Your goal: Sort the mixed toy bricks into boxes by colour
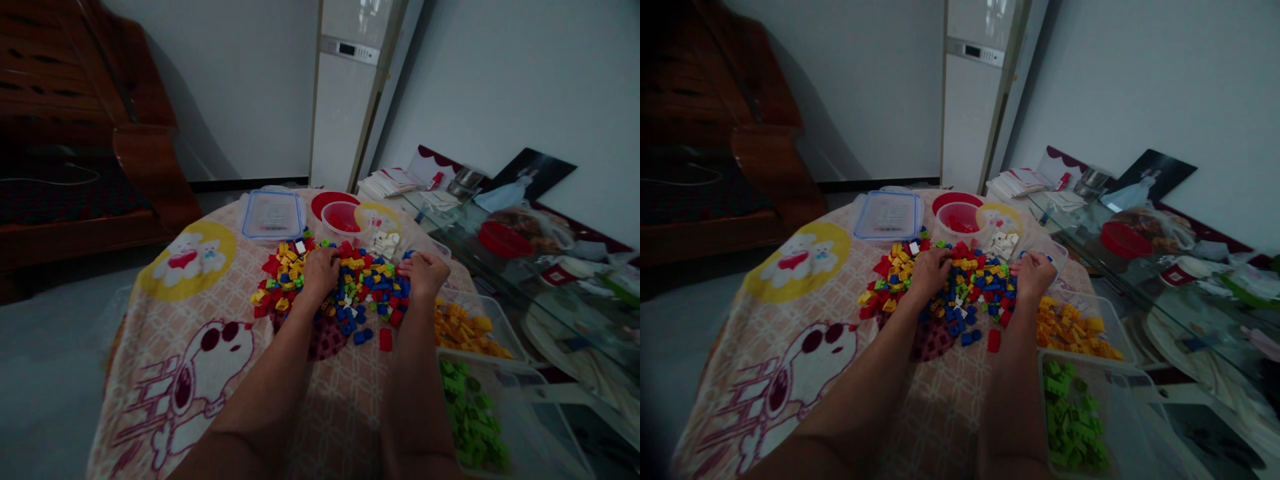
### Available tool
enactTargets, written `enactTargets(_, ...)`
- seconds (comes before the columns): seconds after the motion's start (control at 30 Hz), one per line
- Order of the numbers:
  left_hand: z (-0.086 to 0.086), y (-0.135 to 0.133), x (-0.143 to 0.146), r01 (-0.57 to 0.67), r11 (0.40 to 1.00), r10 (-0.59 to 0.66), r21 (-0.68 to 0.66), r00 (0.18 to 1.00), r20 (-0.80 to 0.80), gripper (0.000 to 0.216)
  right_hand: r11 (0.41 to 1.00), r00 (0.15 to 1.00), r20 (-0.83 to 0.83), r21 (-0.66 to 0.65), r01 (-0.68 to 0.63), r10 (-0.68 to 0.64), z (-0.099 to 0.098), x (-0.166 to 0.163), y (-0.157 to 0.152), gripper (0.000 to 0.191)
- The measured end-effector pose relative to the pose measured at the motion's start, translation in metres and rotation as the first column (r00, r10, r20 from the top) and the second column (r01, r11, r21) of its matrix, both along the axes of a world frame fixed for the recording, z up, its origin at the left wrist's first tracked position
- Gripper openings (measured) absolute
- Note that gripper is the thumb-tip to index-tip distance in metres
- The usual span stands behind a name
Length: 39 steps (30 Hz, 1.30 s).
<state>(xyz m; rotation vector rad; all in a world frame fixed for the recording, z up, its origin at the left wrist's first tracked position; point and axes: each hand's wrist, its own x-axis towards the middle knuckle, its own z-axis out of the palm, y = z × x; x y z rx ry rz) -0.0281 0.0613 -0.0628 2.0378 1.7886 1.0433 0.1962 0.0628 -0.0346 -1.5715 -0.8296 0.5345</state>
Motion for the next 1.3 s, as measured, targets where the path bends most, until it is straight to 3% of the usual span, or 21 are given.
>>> enactTargets(0.27,-0.001,0.001,0.001,-0.014,1.0,0.014,-0.008,0.998,-0.055,0.026,0.961,0.973,-0.14,0.182,0.207,-0.183,-0.007,0.007,0.004,0.027)
enactTargets(0.4,-0.002,0.001,0.002,-0.021,1.0,0.021,-0.005,0.998,-0.064,0.026,0.988,0.997,-0.034,0.134,0.079,-0.075,-0.009,0.002,0.005,0.02)
enactTargets(0.53,-0.001,0.0,0.003,-0.02,1.0,0.019,-0.018,0.997,-0.073,0.026,0.996,0.978,0.194,0.031,-0.08,0.073,-0.011,-0.008,0.006,0.024)
enactTargets(0.6,0.0,0.0,0.003,-0.02,1.0,0.019,-0.022,0.997,-0.076,0.027,0.992,0.919,0.379,0.021,-0.127,0.11,-0.01,-0.013,0.006,0.023)
enactTargets(0.77,0.001,-0.001,0.002,-0.02,0.999,0.018,-0.028,0.997,-0.08,0.026,0.957,0.652,0.718,-0.07,-0.282,0.245,-0.003,-0.025,0.004,0.025)
enactTargets(1.2,0.002,-0.001,0.003,-0.009,1.0,0.007,-0.027,0.997,-0.073,0.027,0.888,0.24,0.855,-0.439,-0.135,0.46,0.004,-0.044,-0.005,0.03)
enactTargets(1.3,0.002,-0.002,0.003,-0.016,0.999,0.014,-0.033,0.997,-0.073,0.028,0.879,0.241,0.846,-0.451,-0.151,0.476,0.005,-0.044,-0.005,0.028)
